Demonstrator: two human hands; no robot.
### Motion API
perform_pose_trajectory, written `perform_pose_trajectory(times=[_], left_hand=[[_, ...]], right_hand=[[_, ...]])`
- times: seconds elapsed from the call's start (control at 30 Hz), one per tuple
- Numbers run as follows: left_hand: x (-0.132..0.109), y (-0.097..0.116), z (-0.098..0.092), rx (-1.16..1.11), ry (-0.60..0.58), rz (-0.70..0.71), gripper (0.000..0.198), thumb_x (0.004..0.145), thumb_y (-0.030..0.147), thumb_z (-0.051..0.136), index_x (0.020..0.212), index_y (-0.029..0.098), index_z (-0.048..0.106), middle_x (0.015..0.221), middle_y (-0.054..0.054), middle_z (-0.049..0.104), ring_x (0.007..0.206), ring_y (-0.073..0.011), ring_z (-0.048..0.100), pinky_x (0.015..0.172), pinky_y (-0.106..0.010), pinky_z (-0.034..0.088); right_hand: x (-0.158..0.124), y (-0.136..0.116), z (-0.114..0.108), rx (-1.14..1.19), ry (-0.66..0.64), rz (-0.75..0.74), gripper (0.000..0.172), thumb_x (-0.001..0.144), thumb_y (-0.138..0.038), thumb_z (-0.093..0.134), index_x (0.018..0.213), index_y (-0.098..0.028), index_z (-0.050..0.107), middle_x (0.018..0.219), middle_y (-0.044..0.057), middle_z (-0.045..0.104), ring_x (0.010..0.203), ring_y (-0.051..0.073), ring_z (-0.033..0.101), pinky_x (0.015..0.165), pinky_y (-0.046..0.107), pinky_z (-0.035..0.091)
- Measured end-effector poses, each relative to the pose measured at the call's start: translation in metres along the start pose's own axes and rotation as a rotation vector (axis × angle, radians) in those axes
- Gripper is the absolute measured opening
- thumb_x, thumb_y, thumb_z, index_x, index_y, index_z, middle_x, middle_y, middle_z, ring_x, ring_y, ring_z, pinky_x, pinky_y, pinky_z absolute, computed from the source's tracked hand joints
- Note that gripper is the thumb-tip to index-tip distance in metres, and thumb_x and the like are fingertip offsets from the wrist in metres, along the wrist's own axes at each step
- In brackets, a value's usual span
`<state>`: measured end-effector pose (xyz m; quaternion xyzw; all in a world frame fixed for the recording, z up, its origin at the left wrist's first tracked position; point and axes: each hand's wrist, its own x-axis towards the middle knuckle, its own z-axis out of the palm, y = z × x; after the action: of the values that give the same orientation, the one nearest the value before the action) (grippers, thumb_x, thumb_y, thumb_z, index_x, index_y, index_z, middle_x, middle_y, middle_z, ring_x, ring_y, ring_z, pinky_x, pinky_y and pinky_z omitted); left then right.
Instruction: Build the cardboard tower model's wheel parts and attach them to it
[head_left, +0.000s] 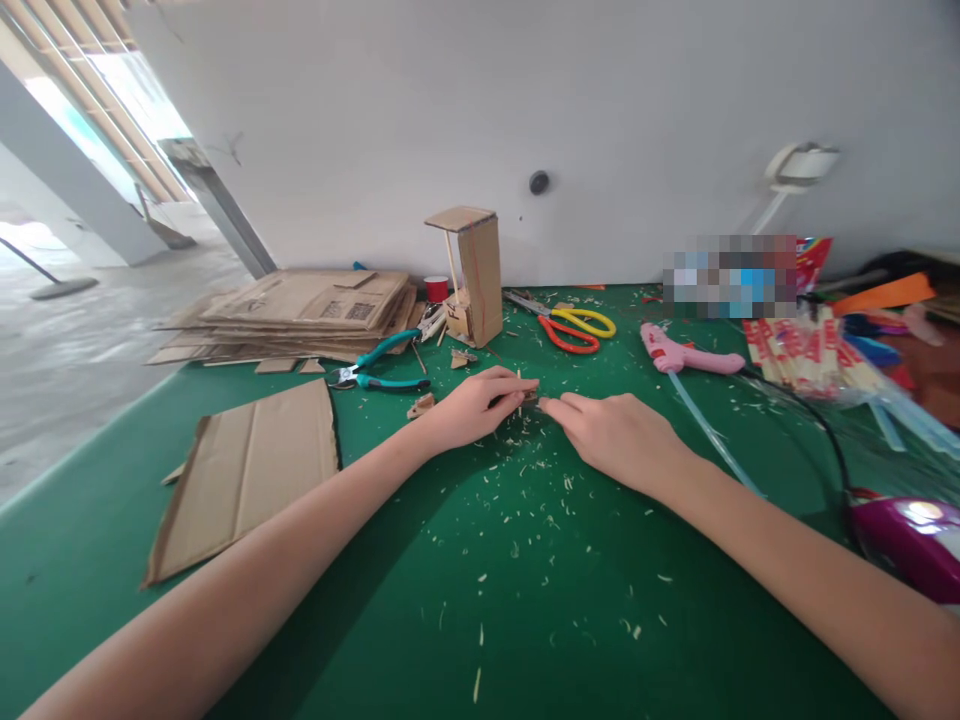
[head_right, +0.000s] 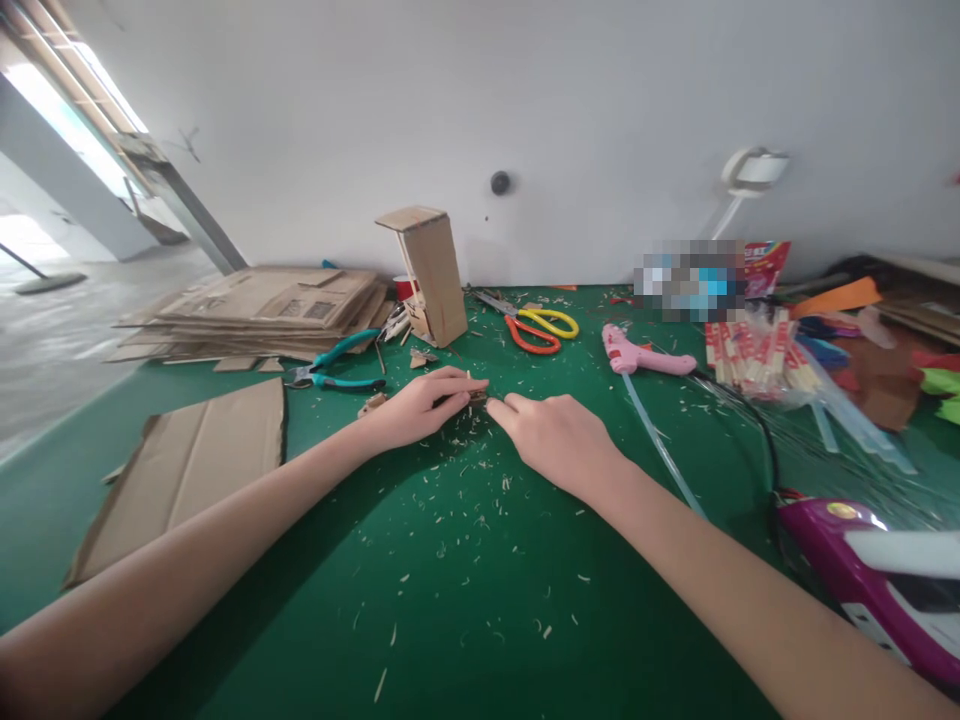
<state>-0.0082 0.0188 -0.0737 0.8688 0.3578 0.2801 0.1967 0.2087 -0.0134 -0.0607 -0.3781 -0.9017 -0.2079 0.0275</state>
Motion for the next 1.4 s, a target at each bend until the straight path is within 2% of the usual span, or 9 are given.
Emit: perform_pose_trajectory(times=[0.3,0.5,0.73,0.97,1.23,1.4], left_hand=[[0.0004,-0.0017,0.001,0.023,-0.005,0.008,0.034,0.094,0.029,0.039,0.123,0.022,0.056,0.107,-0.007,0.054,0.099,-0.0164,0.054,0.09,-0.032,0.044],[0.0003,-0.0021,0.0013,0.031,-0.006,-0.001,0.034,0.094,0.029,0.039,0.123,0.021,0.056,0.107,-0.008,0.054,0.099,-0.0165,0.054,0.091,-0.033,0.043],[-0.0007,-0.0012,0.0016,0.051,-0.006,0.006,0.036,0.094,0.032,0.038,0.125,0.022,0.055,0.105,-0.007,0.052,0.098,-0.016,0.053,0.09,-0.031,0.043],[-0.0007,-0.0026,0.0017,0.072,-0.007,-0.009,0.037,0.094,0.035,0.037,0.124,0.023,0.055,0.105,-0.007,0.052,0.097,-0.017,0.053,0.09,-0.034,0.044],[-0.0005,-0.0042,0.0012,0.084,-0.013,-0.022,0.038,0.094,0.035,0.036,0.126,0.023,0.053,0.105,-0.008,0.051,0.097,-0.0165,0.052,0.091,-0.033,0.043],[-0.0007,-0.0034,0.0014,0.082,-0.003,-0.008,0.037,0.094,0.036,0.036,0.125,0.024,0.054,0.106,-0.008,0.051,0.097,-0.0175,0.052,0.09,-0.035,0.044]], right_hand=[[-0.0029,-0.0039,0.0039,-0.061,0.022,0.034,0.041,0.083,-0.007,0.04,0.121,-0.018,0.051,0.085,0.003,0.065,0.051,0.013,0.054,0.045,0.03,0.014],[-0.0024,-0.0012,0.0034,-0.02,-0.004,-0.016,0.036,0.086,-0.011,0.04,0.117,-0.022,0.053,0.084,0.0,0.066,0.049,0.012,0.052,0.045,0.03,0.014],[-0.0025,-0.0059,0.0031,-0.058,0.013,0.013,0.039,0.084,-0.007,0.039,0.119,-0.019,0.051,0.085,0.002,0.065,0.056,0.014,0.056,0.045,0.031,0.013],[0.0004,-0.0056,-0.001,-0.009,-0.013,0.006,0.036,0.084,-0.008,0.04,0.114,-0.022,0.053,0.08,0.0,0.065,0.049,0.012,0.053,0.045,0.031,0.014],[0.0012,-0.0049,0.0064,0.056,-0.003,0.08,0.032,0.09,-0.016,0.036,0.116,-0.02,0.054,0.093,0.003,0.067,0.056,0.015,0.059,0.046,0.03,0.017],[0.0006,-0.0064,0.0009,0.016,-0.02,0.042,0.035,0.087,-0.012,0.039,0.117,-0.023,0.053,0.084,0.001,0.066,0.051,0.014,0.056,0.045,0.03,0.016]])
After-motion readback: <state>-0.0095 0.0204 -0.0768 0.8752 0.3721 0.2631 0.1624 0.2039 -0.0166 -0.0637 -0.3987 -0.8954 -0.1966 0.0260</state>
